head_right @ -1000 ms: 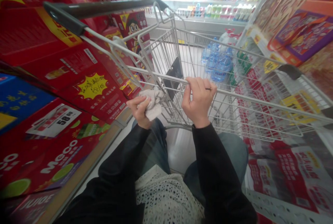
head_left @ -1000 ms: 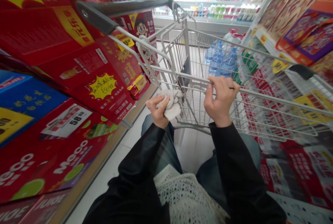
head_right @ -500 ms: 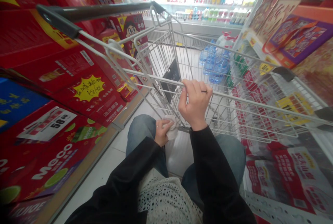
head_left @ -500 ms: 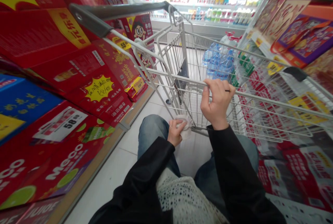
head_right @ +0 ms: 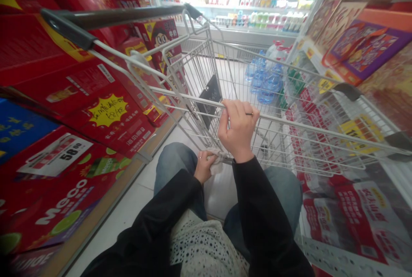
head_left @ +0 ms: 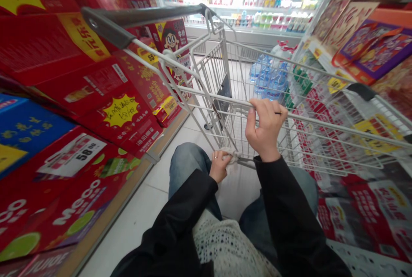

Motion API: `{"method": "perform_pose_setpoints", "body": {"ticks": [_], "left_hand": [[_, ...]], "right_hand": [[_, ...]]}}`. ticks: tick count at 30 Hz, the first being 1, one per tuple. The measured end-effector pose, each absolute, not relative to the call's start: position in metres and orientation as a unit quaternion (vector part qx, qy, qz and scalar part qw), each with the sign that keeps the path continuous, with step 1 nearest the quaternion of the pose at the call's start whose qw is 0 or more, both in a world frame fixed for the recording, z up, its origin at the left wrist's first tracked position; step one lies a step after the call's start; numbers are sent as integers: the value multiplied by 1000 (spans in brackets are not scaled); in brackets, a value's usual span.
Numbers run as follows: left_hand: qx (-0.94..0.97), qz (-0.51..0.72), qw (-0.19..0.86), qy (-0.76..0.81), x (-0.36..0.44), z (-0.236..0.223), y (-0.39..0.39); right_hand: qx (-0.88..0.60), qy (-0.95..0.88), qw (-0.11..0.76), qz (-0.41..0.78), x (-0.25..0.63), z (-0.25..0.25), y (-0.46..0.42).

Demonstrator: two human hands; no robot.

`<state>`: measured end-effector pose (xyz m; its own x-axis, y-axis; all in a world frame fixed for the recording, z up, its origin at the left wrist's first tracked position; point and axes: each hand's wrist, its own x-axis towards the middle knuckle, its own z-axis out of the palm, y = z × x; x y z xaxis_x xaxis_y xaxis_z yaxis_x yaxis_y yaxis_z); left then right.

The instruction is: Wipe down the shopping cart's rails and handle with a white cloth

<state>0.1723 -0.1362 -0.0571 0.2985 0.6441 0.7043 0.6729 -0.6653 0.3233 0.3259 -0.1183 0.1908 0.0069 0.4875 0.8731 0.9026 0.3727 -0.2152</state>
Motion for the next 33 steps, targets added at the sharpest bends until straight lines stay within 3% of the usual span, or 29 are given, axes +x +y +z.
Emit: {"method": "perform_pose_setpoints", "body": {"ticks": [3, 6, 9, 11, 13, 19, 22, 25, 29, 33], "left_hand": [[-781, -488, 60, -386, 157, -20, -125], [-734, -564, 118, -358, 129, 52, -104], [-562, -707, 218, -369, 103, 129, -83], [-522, -727, 224, -387, 95, 156, -74], [-550, -707, 204, -395, 97, 151, -74], [-721, -578, 125, -362, 131, 25, -107], [-750, -546, 110, -357, 135, 0, -114], [-734, -572, 125, -344, 125, 29, -107], [-594, -681, 200, -378, 105, 111, -83], [-505, -708, 280, -407, 88, 179, -64]], "right_hand": [[-518, -672, 483, -217, 325, 191, -118], [-527, -670, 479, -208, 324, 192, -119], [-530, -672, 478, -198, 324, 192, -120], [-530, -674, 476, -195, 323, 193, -121], [-534, -673, 473, -196, 323, 194, -121], [-523, -677, 476, -206, 324, 194, -121], [-510, -677, 490, -204, 325, 194, -121], [-513, -674, 494, -195, 325, 194, -121], [-512, -674, 500, -184, 325, 193, -120], [-499, -672, 512, -191, 323, 194, -118]]}}
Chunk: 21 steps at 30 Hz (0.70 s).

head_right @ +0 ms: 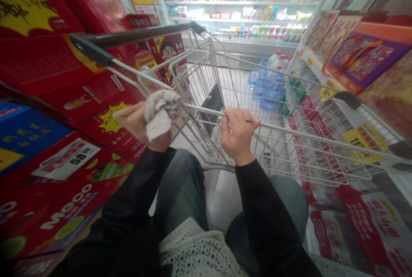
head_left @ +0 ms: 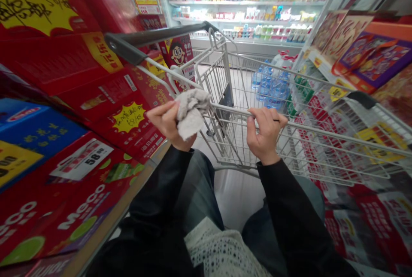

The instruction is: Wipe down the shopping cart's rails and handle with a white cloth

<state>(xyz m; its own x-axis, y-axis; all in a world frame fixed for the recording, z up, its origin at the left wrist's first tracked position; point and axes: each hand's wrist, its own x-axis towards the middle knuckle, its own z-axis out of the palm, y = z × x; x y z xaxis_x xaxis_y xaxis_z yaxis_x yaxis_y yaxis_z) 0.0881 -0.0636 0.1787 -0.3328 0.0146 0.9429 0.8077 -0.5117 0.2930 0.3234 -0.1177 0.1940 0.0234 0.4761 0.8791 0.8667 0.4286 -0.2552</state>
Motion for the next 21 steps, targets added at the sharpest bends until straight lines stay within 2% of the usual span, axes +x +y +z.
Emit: {"method": "perform_pose_setpoints", "body": {"ticks": [4, 7, 21], "left_hand": [[-431, -733, 277, -447, 64, 203, -59], [-452, -731, 244, -450, 45, 205, -62], [-412, -775, 227, -422, 5, 219, -66]], "right_hand": [[-494, -681, 509, -180, 320, 194, -114], [-485, -683, 517, -178, 319, 194, -110], [-438, -713, 535, -115, 339, 193, -78]]}}
